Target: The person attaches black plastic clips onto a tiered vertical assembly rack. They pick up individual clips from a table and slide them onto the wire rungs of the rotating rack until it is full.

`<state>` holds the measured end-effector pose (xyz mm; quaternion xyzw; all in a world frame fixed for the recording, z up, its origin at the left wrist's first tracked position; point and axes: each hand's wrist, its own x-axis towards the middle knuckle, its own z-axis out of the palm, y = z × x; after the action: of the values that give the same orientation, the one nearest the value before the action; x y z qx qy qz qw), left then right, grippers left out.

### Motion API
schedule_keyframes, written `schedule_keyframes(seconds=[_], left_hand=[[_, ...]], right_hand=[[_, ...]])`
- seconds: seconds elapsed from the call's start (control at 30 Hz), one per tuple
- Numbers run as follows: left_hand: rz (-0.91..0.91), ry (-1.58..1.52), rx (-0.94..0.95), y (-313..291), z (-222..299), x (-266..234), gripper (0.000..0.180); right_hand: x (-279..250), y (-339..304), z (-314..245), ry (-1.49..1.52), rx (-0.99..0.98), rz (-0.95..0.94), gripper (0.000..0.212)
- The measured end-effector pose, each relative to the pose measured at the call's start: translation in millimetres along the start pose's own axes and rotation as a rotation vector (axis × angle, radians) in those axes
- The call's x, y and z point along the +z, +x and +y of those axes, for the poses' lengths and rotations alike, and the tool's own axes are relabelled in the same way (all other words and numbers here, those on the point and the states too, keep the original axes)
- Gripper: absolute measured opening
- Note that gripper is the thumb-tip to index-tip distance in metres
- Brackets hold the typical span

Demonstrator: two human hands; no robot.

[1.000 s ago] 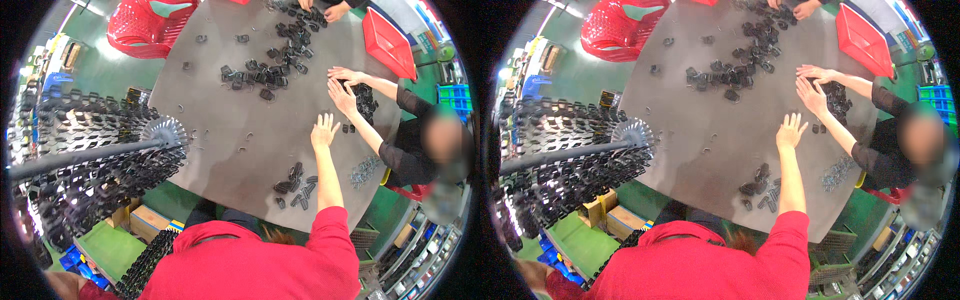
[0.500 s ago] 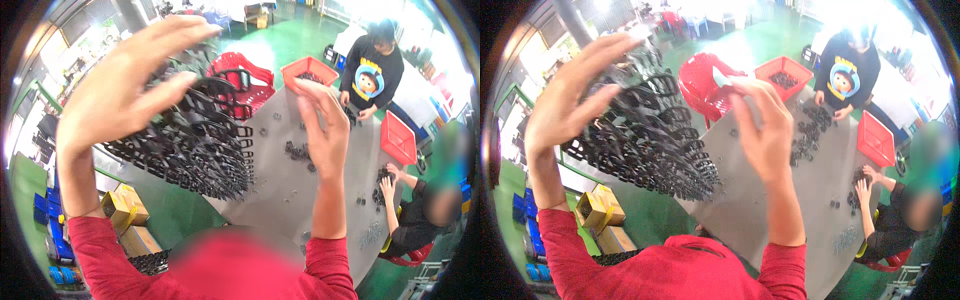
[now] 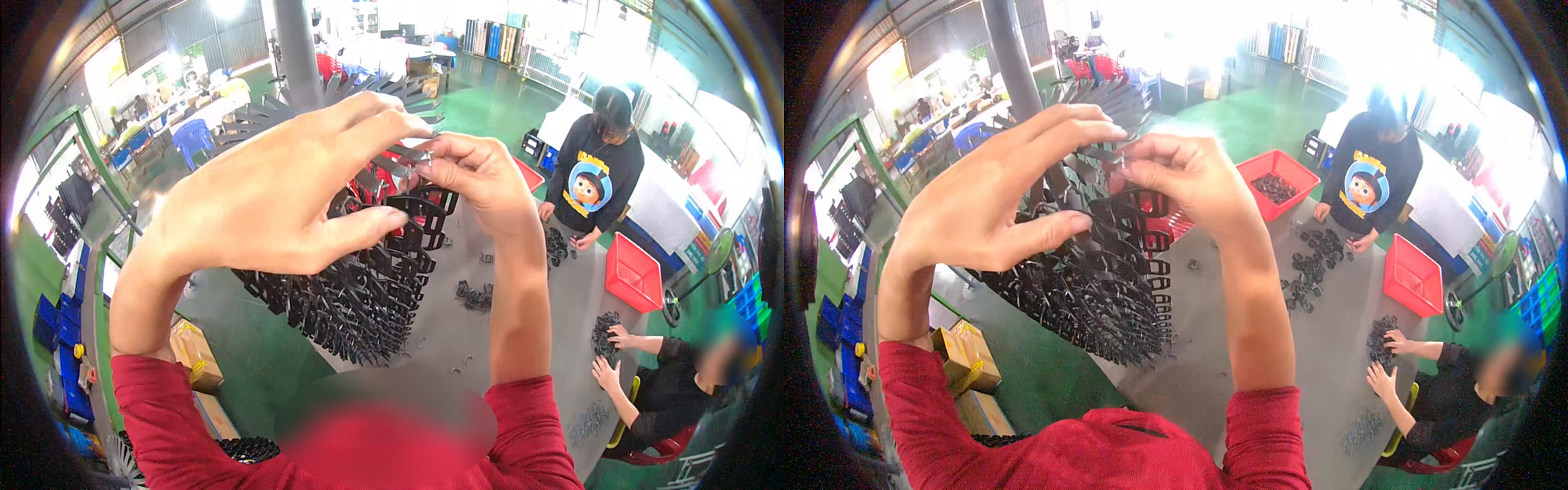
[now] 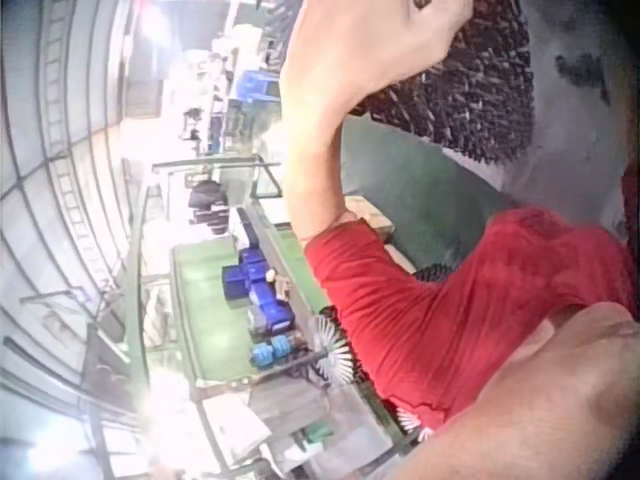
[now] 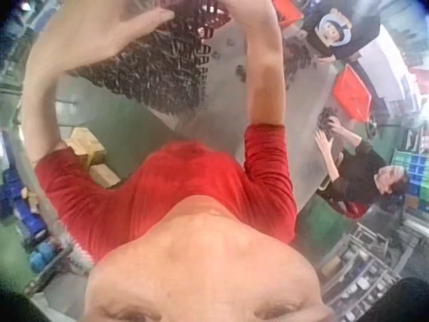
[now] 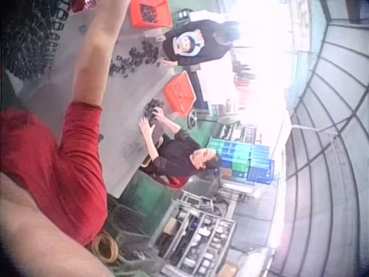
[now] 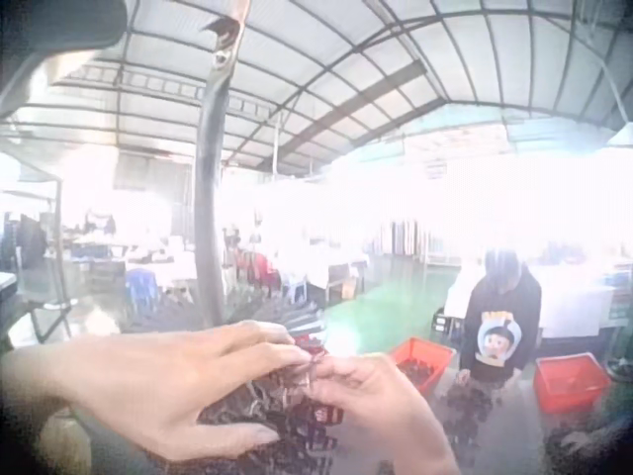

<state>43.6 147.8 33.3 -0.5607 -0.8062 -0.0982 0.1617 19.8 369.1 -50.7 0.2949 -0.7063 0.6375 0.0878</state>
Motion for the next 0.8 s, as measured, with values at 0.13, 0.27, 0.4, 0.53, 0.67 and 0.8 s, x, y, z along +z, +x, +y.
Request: schedule_keyframes(seconds=[0.13,0.27,0.4,0.53,0.67,0.8], left_hand=[[-0.08,0.015,-0.001,6,0,0,0.056],[-0.16,0.014,0.008,11,1,-4,0.056],[-0.116,0.023,0.033,14,0,1,0.054],[-0.046,0.011,0.048,15,-5,9,0.052],[-0.005,0.055,0.051,11,-5,11,0.052],[-0.008,0.082,0.092,12,-10,12,0.051]], right_hand=[[-16,16,22,0.433,-0.113,-0.341,0.027],[-16,29,49,0.667,-0.154,-0.484,0.026],[-14,23,48,0.747,-0.238,-0.454,0.023],[-17,5,19,0.239,-0.265,-0.147,0.018],[-1,-11,-5,-0.049,-0.156,0.056,0.016],[28,-20,-4,-0.341,-0.122,0.447,0.018]])
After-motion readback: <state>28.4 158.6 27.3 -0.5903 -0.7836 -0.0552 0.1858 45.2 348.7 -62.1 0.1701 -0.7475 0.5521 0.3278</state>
